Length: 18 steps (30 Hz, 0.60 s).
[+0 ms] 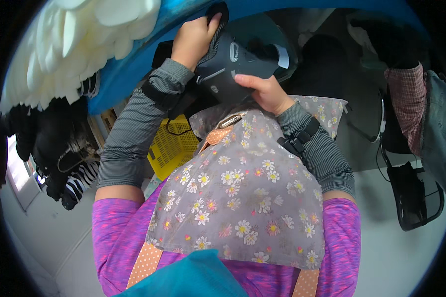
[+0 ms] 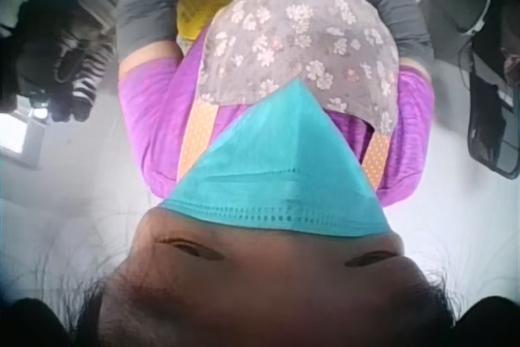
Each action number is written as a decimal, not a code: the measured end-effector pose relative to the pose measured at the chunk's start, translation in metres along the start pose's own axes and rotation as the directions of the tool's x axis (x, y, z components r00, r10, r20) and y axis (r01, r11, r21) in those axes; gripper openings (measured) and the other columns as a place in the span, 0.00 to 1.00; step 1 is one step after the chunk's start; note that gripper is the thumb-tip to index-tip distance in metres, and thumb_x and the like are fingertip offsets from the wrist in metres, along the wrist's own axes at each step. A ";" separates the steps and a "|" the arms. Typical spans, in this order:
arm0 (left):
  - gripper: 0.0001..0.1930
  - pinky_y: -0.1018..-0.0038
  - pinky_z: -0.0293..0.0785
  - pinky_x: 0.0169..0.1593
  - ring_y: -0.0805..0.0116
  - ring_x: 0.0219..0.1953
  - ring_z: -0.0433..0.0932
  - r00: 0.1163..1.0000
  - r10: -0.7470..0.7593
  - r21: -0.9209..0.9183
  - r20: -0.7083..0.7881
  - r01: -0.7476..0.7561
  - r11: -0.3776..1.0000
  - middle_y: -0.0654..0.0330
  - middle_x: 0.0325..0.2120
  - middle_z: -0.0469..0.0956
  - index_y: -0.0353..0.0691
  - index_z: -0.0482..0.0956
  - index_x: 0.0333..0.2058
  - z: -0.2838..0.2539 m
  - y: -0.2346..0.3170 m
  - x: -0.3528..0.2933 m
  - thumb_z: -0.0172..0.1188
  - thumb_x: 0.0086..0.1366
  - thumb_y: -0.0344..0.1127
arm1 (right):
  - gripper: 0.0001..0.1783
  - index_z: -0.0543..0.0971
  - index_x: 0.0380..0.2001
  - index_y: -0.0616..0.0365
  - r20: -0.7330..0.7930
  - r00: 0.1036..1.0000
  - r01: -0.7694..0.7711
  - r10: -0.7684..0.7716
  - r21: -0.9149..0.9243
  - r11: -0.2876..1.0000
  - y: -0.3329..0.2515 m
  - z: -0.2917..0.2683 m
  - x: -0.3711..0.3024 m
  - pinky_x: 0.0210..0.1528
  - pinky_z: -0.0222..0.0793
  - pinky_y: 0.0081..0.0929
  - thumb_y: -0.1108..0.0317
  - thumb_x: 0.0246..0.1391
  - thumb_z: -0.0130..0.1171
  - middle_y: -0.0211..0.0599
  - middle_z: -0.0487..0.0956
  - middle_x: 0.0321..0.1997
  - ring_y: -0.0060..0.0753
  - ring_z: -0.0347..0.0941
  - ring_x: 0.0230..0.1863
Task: Insert foam or fabric padding into a black shoe upper part and prepare it for assembly.
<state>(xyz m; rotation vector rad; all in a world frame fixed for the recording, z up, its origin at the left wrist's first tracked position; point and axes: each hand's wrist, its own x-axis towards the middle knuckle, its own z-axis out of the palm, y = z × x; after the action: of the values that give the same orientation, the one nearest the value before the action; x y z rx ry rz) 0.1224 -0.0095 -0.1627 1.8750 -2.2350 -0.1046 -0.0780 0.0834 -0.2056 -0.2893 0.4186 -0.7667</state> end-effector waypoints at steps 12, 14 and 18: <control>0.27 0.53 0.76 0.33 0.41 0.28 0.79 0.989 -0.114 -0.040 0.096 0.119 0.992 0.43 0.23 0.79 0.35 0.81 0.26 0.001 0.014 0.002 0.45 0.69 0.52 | 0.20 0.73 0.53 0.65 0.036 0.995 -0.094 0.097 -0.070 0.993 -0.002 -0.009 -0.007 0.57 0.69 0.32 0.69 0.58 0.55 0.41 0.78 0.52 0.33 0.75 0.52; 0.27 0.53 0.76 0.33 0.41 0.28 0.79 0.989 -0.147 -0.019 0.035 0.147 0.989 0.43 0.23 0.79 0.36 0.81 0.26 -0.009 0.019 0.002 0.46 0.69 0.53 | 0.22 0.72 0.55 0.66 0.045 0.996 -0.079 0.082 -0.064 0.995 0.001 -0.009 -0.005 0.59 0.68 0.33 0.68 0.58 0.55 0.41 0.77 0.53 0.34 0.74 0.53; 0.25 0.54 0.76 0.32 0.42 0.27 0.79 0.982 -0.159 -0.024 -0.098 0.158 0.987 0.44 0.22 0.79 0.36 0.81 0.25 -0.034 0.035 -0.005 0.48 0.67 0.53 | 0.22 0.73 0.54 0.65 0.033 0.999 0.034 -0.034 -0.007 0.999 -0.006 0.007 -0.013 0.59 0.67 0.34 0.70 0.57 0.56 0.40 0.78 0.52 0.35 0.74 0.54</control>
<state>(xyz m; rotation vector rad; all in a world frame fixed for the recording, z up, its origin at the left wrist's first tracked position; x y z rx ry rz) 0.0963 0.0049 -0.1232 2.0014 -2.0128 -0.0536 -0.0864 0.0894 -0.1939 -0.3165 0.3869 -0.7924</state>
